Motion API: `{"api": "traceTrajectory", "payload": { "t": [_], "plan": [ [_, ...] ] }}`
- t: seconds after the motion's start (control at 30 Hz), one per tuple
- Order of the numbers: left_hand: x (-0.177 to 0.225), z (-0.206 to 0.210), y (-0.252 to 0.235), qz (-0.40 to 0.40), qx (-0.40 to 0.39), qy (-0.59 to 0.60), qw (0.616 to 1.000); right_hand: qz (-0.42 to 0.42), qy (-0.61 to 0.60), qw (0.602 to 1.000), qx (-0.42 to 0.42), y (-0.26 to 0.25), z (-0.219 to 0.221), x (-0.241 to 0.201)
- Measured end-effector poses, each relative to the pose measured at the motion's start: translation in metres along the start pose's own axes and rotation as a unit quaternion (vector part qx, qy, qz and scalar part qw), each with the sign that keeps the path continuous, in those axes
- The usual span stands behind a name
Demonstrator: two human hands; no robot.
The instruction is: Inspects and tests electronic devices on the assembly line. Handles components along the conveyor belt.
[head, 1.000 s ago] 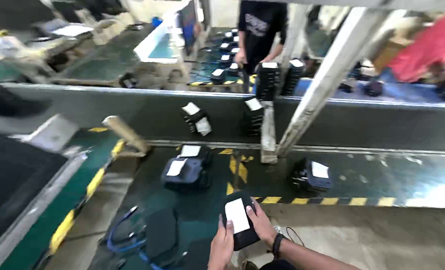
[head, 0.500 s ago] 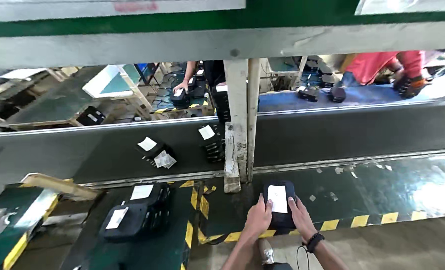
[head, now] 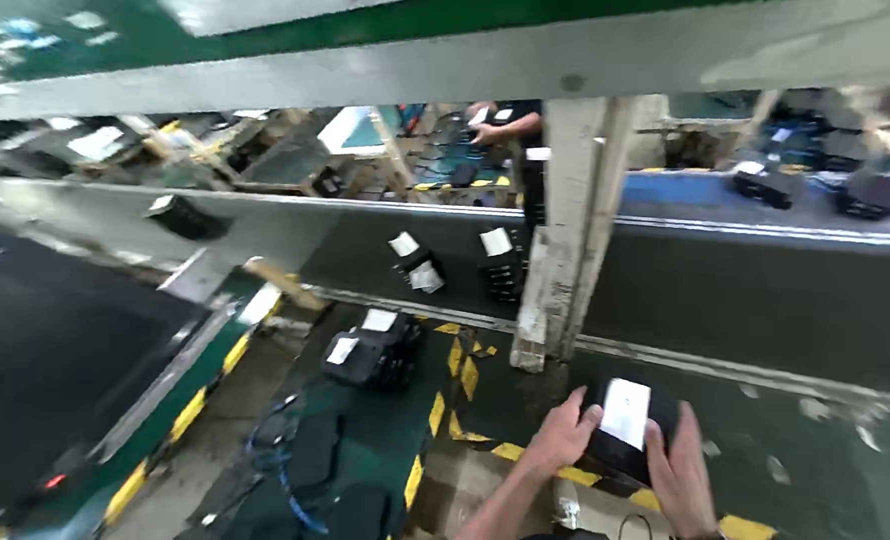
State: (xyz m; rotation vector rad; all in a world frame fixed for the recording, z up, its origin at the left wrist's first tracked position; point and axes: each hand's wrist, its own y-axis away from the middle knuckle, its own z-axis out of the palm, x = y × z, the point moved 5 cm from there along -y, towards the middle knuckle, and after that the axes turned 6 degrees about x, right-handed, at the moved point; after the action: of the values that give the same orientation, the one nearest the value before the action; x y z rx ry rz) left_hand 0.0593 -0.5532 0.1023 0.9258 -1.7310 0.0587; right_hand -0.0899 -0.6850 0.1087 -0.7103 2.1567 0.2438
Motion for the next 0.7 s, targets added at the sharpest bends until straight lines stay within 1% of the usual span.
{"api": "traceTrajectory", "payload": {
  "t": [0.07, 0.1, 0.13, 0.17, 0.2, 0.23, 0.27, 0.33, 0.37, 0.43, 0.47, 0.5, 0.53, 0.57, 0.6, 0.63, 0.7],
  "plan": [
    [-0.019, -0.022, 0.011, 0.035, 0.062, 0.036, 0.997, -0.118, 0.014, 0.991, 0.056, 0.004, -0.010, -0.041],
    [-0.035, -0.036, 0.020, 0.039, 0.093, 0.055, 0.993, -0.167, 0.002, 0.984, 0.062, 0.007, -0.010, -0.061],
    [-0.056, -0.049, 0.030, 0.026, 0.117, 0.078, 0.990, -0.204, -0.016, 0.978, 0.041, 0.012, -0.004, -0.081],
    [-0.080, -0.064, 0.041, 0.002, 0.131, 0.100, 0.986, -0.224, -0.033, 0.974, -0.005, 0.017, 0.008, -0.097],
    [-0.105, -0.079, 0.052, -0.032, 0.142, 0.121, 0.982, -0.223, -0.052, 0.971, -0.075, 0.021, 0.028, -0.109],
    [-0.132, -0.096, 0.063, -0.070, 0.157, 0.146, 0.974, -0.208, -0.081, 0.963, -0.153, 0.026, 0.055, -0.118],
    [-0.157, -0.114, 0.075, -0.103, 0.178, 0.170, 0.964, -0.176, -0.115, 0.949, -0.233, 0.031, 0.087, -0.127],
    [-0.202, -0.151, 0.098, -0.153, 0.235, 0.237, 0.930, -0.066, -0.184, 0.904, -0.380, 0.042, 0.161, -0.150],
    [-0.223, -0.171, 0.108, -0.180, 0.260, 0.286, 0.904, -0.003, -0.206, 0.878, -0.433, 0.048, 0.202, -0.163],
    [-0.259, -0.213, 0.123, -0.230, 0.320, 0.389, 0.833, 0.093, -0.217, 0.847, -0.476, 0.055, 0.289, -0.191],
    [-0.275, -0.237, 0.125, -0.244, 0.356, 0.426, 0.795, 0.151, -0.226, 0.836, -0.476, 0.054, 0.333, -0.204],
    [-0.289, -0.260, 0.125, -0.249, 0.388, 0.459, 0.759, 0.200, -0.232, 0.834, -0.459, 0.051, 0.377, -0.214],
    [-0.303, -0.282, 0.124, -0.252, 0.416, 0.488, 0.725, 0.213, -0.220, 0.851, -0.427, 0.046, 0.418, -0.222],
    [-0.314, -0.303, 0.122, -0.252, 0.435, 0.512, 0.696, 0.192, -0.192, 0.879, -0.392, 0.042, 0.455, -0.227],
    [-0.322, -0.323, 0.117, -0.252, 0.445, 0.531, 0.676, 0.164, -0.166, 0.905, -0.356, 0.041, 0.485, -0.231],
    [-0.329, -0.341, 0.109, -0.252, 0.451, 0.544, 0.661, 0.154, -0.155, 0.921, -0.323, 0.044, 0.506, -0.235],
    [-0.340, -0.371, 0.084, -0.245, 0.466, 0.561, 0.639, 0.140, -0.162, 0.937, -0.277, 0.057, 0.535, -0.243]
  ]
}}
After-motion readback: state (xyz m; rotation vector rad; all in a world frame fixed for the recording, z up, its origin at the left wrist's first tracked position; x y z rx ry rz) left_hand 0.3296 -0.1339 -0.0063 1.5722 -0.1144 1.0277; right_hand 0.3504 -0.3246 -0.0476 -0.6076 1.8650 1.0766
